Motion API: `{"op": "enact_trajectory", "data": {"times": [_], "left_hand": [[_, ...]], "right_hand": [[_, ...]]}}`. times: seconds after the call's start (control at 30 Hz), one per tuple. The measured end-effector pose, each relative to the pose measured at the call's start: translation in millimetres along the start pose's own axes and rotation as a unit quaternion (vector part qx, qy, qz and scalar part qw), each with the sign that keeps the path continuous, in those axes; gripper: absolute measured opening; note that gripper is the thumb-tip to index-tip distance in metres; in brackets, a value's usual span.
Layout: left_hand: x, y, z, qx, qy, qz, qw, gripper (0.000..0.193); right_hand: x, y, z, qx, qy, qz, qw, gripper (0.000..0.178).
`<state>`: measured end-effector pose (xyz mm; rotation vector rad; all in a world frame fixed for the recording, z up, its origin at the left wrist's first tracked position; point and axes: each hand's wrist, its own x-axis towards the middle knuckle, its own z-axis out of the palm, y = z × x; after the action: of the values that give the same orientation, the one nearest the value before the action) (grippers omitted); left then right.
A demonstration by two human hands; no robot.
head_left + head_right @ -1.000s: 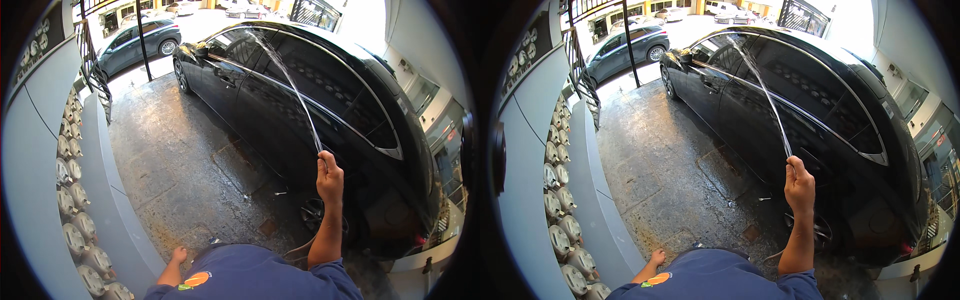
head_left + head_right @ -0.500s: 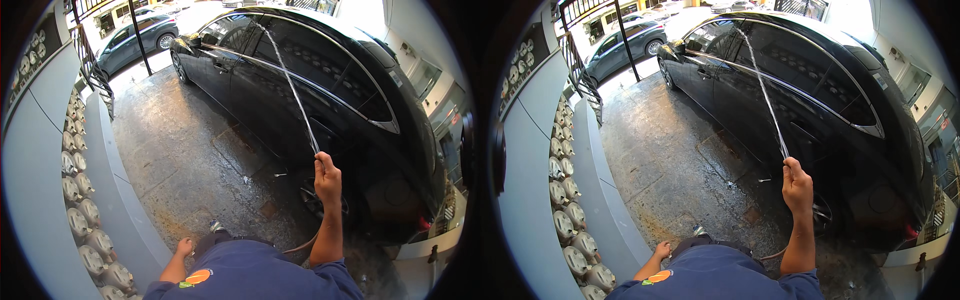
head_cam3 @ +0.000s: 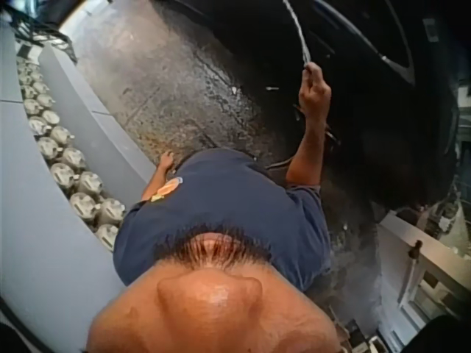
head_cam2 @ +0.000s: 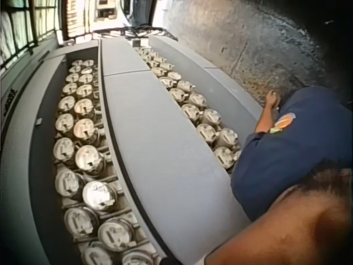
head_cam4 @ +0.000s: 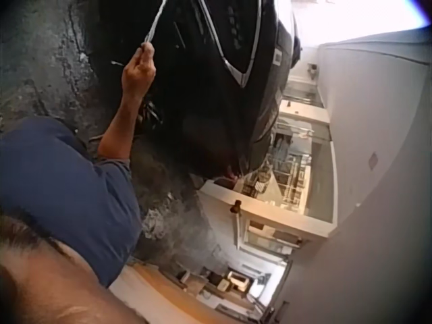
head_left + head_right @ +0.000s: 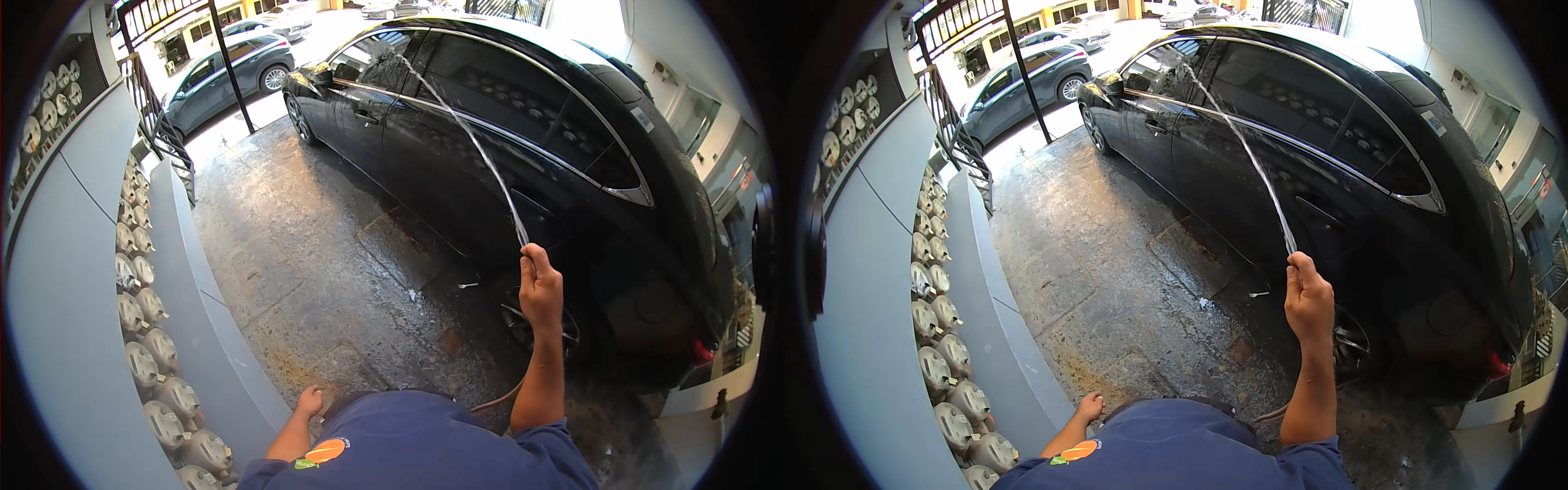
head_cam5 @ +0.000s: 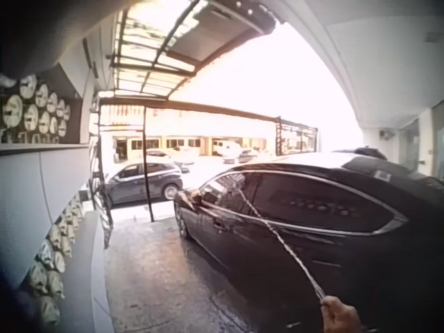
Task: The person holds a hose and sprays water onto the side body, windows, wheel, and rear of a car.
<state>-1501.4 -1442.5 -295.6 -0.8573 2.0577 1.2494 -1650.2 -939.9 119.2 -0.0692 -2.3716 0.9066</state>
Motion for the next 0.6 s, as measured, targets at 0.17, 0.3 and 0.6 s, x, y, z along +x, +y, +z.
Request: {"op": "enact_trajectory", "data": {"times": [0.17, 0.3, 0.6], "left_hand": [[24.6, -37.7, -31.3, 0.042, 0.053, 0.107, 0.992, 0.046], [19.6, -52.3, -53.9, 0.049, 0.045, 0.075, 0.995, 0.046], [19.4, -68.7, -73.6, 0.081, 0.028, 0.021, 0.996, 0.045]], "right_hand": [[7.6, -27.3, -2.3, -0.009, -0.006, 0.037, 0.999, 0.011], [-19.8, -22.5, 21.7, -0.012, -0.023, 0.037, 0.999, 0.012], [-18.9, -51.5, 12.3, -0.015, 0.003, 0.047, 0.999, 0.013]]}}
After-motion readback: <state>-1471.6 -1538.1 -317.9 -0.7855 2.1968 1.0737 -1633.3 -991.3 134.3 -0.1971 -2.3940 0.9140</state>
